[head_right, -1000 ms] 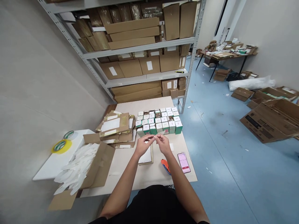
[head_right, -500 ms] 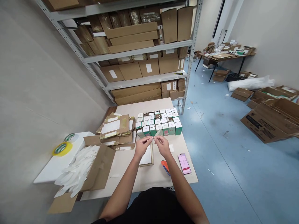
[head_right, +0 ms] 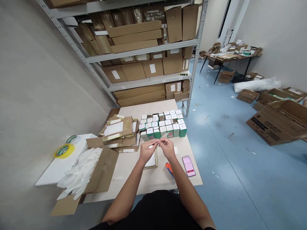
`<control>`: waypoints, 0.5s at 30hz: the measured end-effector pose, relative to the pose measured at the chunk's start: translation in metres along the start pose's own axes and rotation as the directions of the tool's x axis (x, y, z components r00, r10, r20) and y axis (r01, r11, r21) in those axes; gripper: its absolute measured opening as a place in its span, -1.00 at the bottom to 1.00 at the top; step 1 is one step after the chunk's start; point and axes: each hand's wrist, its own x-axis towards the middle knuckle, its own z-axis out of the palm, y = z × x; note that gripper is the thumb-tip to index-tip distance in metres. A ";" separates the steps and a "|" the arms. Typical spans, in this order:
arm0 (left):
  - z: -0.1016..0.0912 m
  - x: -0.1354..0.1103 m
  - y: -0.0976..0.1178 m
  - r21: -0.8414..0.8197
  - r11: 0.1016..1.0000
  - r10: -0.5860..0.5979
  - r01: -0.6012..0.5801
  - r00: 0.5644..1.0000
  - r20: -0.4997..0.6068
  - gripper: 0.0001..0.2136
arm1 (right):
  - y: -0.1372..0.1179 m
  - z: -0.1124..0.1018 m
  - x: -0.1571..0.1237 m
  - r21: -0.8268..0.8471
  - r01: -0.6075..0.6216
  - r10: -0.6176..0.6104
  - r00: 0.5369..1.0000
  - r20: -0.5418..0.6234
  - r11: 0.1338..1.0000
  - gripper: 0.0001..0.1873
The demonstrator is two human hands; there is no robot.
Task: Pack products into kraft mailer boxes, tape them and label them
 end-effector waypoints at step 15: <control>0.000 0.006 -0.005 -0.248 0.945 -0.222 0.214 0.975 -0.004 -0.67 | 0.003 0.000 -0.005 -0.099 0.082 -0.084 0.996 -0.016 0.992 -0.83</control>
